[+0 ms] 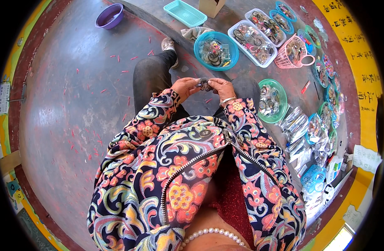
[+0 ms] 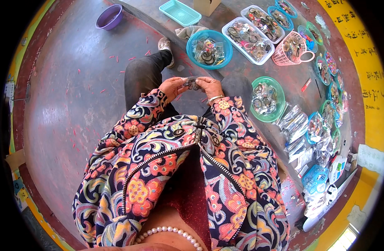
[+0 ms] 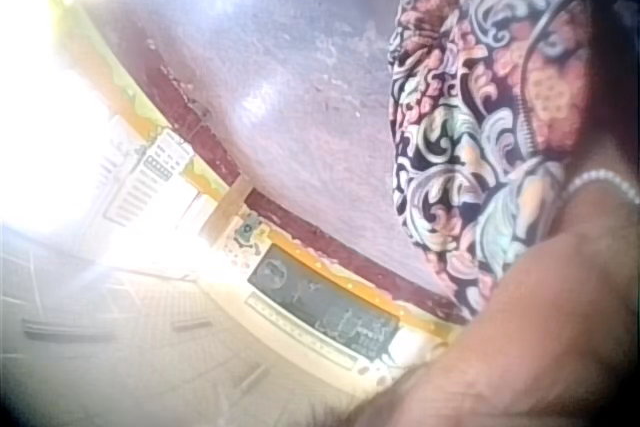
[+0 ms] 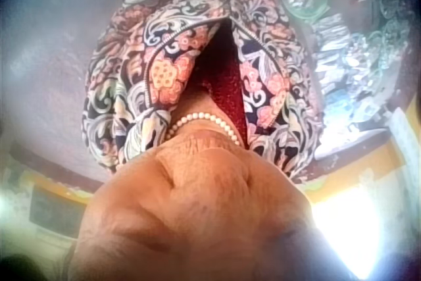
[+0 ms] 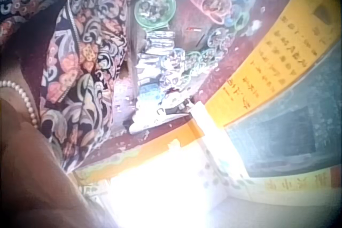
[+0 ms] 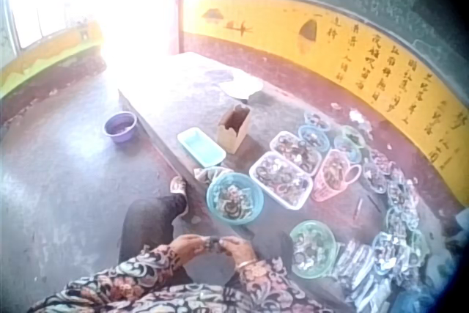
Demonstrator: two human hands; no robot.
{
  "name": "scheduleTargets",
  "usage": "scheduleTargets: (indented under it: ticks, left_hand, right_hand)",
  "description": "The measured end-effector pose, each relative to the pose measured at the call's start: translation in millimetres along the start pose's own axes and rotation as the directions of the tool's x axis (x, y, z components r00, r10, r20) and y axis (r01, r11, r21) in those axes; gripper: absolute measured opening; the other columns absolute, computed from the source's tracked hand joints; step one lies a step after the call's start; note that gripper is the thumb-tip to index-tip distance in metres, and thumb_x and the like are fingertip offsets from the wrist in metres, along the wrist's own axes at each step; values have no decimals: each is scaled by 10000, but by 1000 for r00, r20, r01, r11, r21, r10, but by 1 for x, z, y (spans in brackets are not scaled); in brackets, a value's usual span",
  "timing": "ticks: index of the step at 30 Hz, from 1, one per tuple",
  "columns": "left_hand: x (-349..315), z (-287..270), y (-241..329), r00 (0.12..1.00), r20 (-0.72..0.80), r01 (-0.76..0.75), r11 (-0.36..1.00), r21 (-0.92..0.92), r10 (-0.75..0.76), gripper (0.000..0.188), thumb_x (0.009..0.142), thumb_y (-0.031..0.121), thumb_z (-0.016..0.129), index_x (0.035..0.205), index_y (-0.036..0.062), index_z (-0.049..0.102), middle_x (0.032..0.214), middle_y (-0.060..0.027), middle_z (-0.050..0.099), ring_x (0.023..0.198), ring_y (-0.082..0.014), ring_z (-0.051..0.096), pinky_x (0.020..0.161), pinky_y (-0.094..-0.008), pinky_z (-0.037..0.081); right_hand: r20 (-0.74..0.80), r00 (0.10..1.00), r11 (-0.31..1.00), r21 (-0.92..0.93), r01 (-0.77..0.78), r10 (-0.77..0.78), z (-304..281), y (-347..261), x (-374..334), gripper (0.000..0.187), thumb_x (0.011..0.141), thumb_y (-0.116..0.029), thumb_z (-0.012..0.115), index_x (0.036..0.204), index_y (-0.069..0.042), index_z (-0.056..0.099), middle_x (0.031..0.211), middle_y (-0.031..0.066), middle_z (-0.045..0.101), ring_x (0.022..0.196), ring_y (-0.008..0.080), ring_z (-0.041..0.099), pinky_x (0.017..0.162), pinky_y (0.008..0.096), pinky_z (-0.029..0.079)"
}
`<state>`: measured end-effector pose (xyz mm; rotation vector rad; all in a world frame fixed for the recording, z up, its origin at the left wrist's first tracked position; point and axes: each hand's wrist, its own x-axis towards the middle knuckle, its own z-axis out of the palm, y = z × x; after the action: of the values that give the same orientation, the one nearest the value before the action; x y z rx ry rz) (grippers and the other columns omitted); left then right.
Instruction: The person sits on the floor and repeatedly picks up hair ties from a blue bowl, places them into small plastic bags, and sets the packaged items into a green bowl. The process involves handling individual hair ties and plastic bags by hand.
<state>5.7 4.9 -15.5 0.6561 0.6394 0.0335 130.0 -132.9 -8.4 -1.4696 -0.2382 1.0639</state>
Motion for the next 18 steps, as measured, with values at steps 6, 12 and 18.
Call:
scheduleTargets:
  ticks: [6,12,18]
  left_hand:
    - [3,-6,-3,999,2,-39,999,0,39,221,833,148,520,965,-29,506,906,-100,576,802,-176,585,691,-237,509]
    - [5,-2,-3,991,-111,-69,995,73,76,228,823,168,538,959,-15,514,863,-95,585,719,-183,599,591,-232,525]
    - [8,-4,-5,983,-149,-92,990,103,106,236,823,175,538,953,-21,512,854,-99,583,689,-186,600,556,-223,523]
  right_hand:
    - [-9,999,999,-24,-37,37,1,0,0,152,736,-167,644,838,-56,627,692,-21,602,550,38,493,499,176,349]
    - [1,997,995,-59,-77,77,3,0,-1,168,745,-195,634,822,-46,628,682,-3,610,550,53,515,484,183,350]
    - [16,999,997,-62,-48,49,5,-2,-3,194,744,-203,636,818,-25,622,676,17,612,541,62,526,483,184,360]
